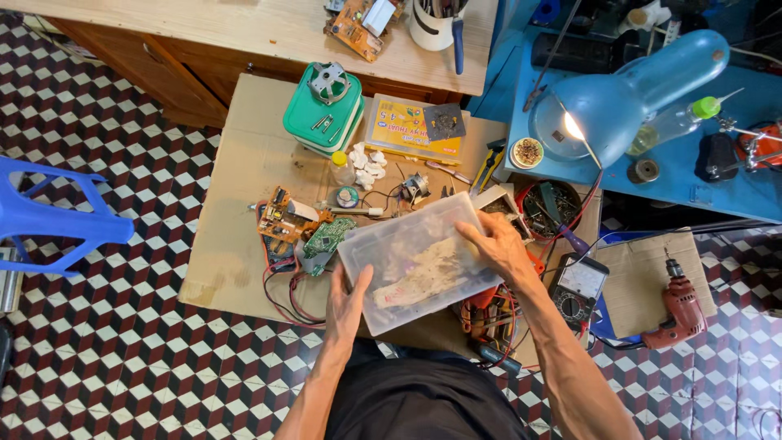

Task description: The person works at a cluttered electronics workbench, handling wires and small components. They open a plastic parts box, search through loose components, and use multimeter probes to test a small green component. The person then picks up a circuit board and continues to inspect and test it with the multimeter.

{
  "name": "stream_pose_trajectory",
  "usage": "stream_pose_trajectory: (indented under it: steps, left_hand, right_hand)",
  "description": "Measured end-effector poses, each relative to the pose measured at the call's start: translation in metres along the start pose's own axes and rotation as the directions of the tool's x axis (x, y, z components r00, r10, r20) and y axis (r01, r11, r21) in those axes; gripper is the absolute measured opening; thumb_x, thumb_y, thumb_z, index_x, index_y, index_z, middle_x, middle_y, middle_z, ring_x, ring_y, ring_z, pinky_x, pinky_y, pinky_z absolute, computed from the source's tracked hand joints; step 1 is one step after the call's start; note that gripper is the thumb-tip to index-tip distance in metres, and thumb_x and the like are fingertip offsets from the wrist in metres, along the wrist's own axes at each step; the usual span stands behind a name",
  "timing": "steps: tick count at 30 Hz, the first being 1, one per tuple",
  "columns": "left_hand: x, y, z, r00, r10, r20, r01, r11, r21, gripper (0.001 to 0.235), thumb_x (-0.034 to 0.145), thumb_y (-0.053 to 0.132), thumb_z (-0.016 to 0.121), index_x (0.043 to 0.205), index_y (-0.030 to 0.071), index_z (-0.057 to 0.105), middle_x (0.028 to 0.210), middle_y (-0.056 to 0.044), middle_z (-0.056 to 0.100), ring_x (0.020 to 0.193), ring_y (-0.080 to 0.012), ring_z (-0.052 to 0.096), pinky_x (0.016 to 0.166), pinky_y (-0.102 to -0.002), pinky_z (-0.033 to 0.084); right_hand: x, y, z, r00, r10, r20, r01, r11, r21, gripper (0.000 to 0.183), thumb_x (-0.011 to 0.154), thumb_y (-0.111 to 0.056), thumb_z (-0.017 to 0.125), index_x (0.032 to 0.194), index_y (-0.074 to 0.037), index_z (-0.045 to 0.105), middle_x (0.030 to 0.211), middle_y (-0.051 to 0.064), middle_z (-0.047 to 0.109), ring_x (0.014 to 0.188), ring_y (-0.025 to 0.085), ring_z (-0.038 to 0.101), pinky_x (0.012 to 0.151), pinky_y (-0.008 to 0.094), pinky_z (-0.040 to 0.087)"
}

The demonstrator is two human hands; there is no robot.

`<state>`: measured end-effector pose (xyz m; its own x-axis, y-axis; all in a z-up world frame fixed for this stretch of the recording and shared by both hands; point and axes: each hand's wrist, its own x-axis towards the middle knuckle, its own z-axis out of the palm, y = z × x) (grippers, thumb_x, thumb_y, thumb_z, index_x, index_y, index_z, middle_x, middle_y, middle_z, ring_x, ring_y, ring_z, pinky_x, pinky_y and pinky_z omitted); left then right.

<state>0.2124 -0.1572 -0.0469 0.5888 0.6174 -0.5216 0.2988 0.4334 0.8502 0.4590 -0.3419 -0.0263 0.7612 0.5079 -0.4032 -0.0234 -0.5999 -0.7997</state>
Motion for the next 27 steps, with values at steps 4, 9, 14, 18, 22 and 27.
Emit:
stream_pose_trajectory:
  steps: [4,9,14,18,22,27]
  left_hand:
    - [0.016,-0.010,0.004,0.976,-0.152,0.155,0.194,0.933,-0.305,0.080,0.082,0.044,0.071,0.150,0.011,0.044,0.142,-0.005,0.057,0.129,-0.0190,0.055,0.104,-0.038,0.046]
    - [0.042,-0.035,-0.010,0.935,-0.186,0.301,0.298,0.874,-0.384,0.081,0.083,0.047,0.075,0.150,0.011,0.047,0.145,-0.008,0.057,0.131,-0.0232,0.056,0.108,-0.040,0.046]
    - [0.069,-0.050,-0.021,0.901,-0.227,0.369,0.377,0.830,-0.411,0.091,0.076,0.057,0.075,0.152,0.018,0.042,0.149,-0.005,0.054,0.136,-0.0242,0.052,0.112,-0.044,0.041]
    - [0.085,-0.046,-0.028,0.840,-0.250,0.481,0.459,0.801,-0.384,0.108,0.069,0.067,0.077,0.156,0.015,0.038,0.154,-0.008,0.050,0.140,-0.0267,0.048,0.115,-0.047,0.038]
    - [0.098,-0.042,-0.032,0.771,-0.297,0.563,0.526,0.796,-0.301,0.125,0.059,0.075,0.080,0.157,0.013,0.035,0.157,-0.013,0.048,0.143,-0.0303,0.046,0.118,-0.049,0.035]
    - [0.112,-0.051,-0.032,0.676,-0.362,0.642,0.606,0.768,-0.206,0.125,0.052,0.073,0.085,0.151,0.009,0.042,0.152,-0.015,0.051,0.140,-0.0310,0.048,0.118,-0.051,0.037]
  right_hand:
    - [0.010,0.019,0.000,0.993,0.090,0.074,-0.100,0.984,0.147,0.079,0.083,-0.059,0.067,0.146,-0.015,0.051,0.136,0.009,0.062,0.122,0.025,0.061,0.101,0.047,0.053]
    - [0.013,0.045,0.010,0.879,0.209,0.428,-0.400,0.813,0.424,0.089,0.077,-0.059,0.071,0.147,-0.009,0.048,0.136,0.014,0.063,0.121,0.031,0.063,0.100,0.051,0.054]
    - [-0.003,0.072,0.020,0.870,0.264,0.417,-0.478,0.659,0.580,0.089,0.071,-0.062,0.070,0.142,-0.010,0.053,0.134,0.013,0.065,0.117,0.031,0.067,0.096,0.052,0.056]
    - [-0.016,0.085,0.027,0.866,0.294,0.404,-0.499,0.536,0.681,0.090,0.071,-0.058,0.075,0.142,-0.007,0.054,0.131,0.017,0.067,0.116,0.033,0.067,0.097,0.051,0.056]
    - [-0.028,0.096,0.032,0.860,0.351,0.370,-0.506,0.505,0.699,0.089,0.069,-0.053,0.077,0.141,-0.006,0.054,0.128,0.016,0.067,0.113,0.032,0.068,0.094,0.051,0.057]
    - [-0.045,0.121,0.032,0.849,0.419,0.321,-0.498,0.436,0.749,0.085,0.071,-0.045,0.078,0.140,-0.003,0.053,0.126,0.015,0.067,0.109,0.029,0.067,0.092,0.049,0.057]
